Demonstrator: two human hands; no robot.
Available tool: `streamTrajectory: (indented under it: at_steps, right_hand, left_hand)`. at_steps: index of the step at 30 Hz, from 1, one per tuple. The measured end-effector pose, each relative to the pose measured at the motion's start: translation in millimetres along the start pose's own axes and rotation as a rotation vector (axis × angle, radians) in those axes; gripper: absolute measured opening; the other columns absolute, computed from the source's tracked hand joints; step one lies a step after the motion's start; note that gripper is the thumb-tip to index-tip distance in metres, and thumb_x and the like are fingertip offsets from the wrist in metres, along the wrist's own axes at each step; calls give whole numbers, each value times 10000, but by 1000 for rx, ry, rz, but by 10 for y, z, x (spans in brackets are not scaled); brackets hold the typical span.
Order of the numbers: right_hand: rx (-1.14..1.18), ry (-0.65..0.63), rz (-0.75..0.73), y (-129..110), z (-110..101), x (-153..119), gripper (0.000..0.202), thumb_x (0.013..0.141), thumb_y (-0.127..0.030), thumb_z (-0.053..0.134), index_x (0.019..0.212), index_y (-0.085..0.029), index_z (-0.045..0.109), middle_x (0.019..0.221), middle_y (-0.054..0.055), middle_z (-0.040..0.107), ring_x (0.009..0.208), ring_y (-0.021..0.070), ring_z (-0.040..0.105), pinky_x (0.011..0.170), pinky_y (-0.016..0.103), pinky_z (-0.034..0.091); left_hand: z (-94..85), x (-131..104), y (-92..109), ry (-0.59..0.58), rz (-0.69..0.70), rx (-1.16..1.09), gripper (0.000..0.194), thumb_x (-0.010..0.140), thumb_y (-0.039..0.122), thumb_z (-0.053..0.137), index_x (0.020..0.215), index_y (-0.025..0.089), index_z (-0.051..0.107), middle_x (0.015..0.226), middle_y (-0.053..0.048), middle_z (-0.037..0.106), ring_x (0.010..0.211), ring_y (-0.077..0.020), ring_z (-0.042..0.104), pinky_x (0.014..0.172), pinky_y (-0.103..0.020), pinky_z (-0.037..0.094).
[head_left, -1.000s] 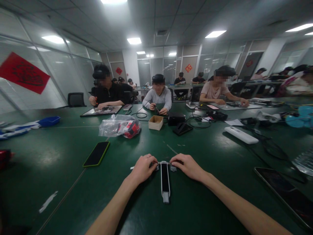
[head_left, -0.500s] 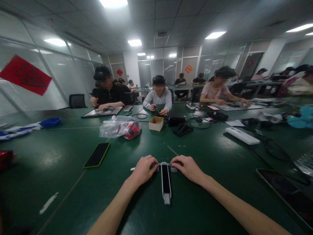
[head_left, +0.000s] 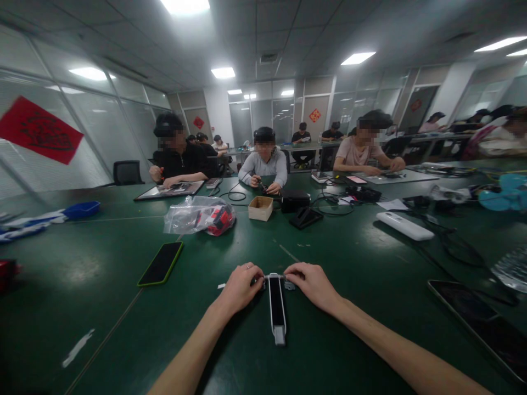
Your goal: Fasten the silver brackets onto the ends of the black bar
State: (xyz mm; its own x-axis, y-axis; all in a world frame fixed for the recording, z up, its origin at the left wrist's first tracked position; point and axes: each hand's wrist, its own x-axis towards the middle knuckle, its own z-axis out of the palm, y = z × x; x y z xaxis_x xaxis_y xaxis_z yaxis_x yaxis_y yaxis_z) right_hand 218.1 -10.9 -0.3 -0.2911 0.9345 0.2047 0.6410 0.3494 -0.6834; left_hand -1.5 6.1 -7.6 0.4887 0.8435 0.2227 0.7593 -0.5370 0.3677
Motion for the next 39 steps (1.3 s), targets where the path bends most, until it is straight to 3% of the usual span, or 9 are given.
streamTrajectory:
  at_steps: [3,11,16,31,39]
  right_hand:
    - [72,-20,42,18,3,9,177,837,-256,529,888,-197,687,847,14,685,766,144,607,695,261,452]
    - [22,-103,-67,121,-46,60,175,853,-247,489,873,-191,654,867,21,658,813,150,591,731,270,437]
    - [41,-86,-73,148,-53,63,174,851,-254,490,879,-192,651,858,24,657,803,154,591,723,273,435]
    - [82,-93,74,96,-12,66,226,839,-320,503,904,-192,677,853,24,686,739,151,597,653,269,431]
    - [89,-82,74,41,-36,45,244,844,-319,495,928,-195,687,891,31,696,777,157,611,684,276,444]
  left_hand:
    - [10,-2,1,6,0,-2,125,854,208,488,847,182,611,840,-30,616,793,-158,560,732,-260,408]
    - [-35,10,11,-17,-12,24,144,863,238,489,840,186,621,850,-28,630,801,-165,566,733,-273,400]
    - [-25,13,-5,-1,4,29,132,859,230,500,832,191,623,843,-21,633,804,-160,570,728,-267,396]
    - [-2,-6,-8,8,7,14,129,864,223,493,850,193,618,856,-18,619,810,-154,561,750,-276,393]
    - [-3,1,-9,5,1,22,129,861,223,492,857,195,619,865,-19,623,813,-158,561,751,-282,391]
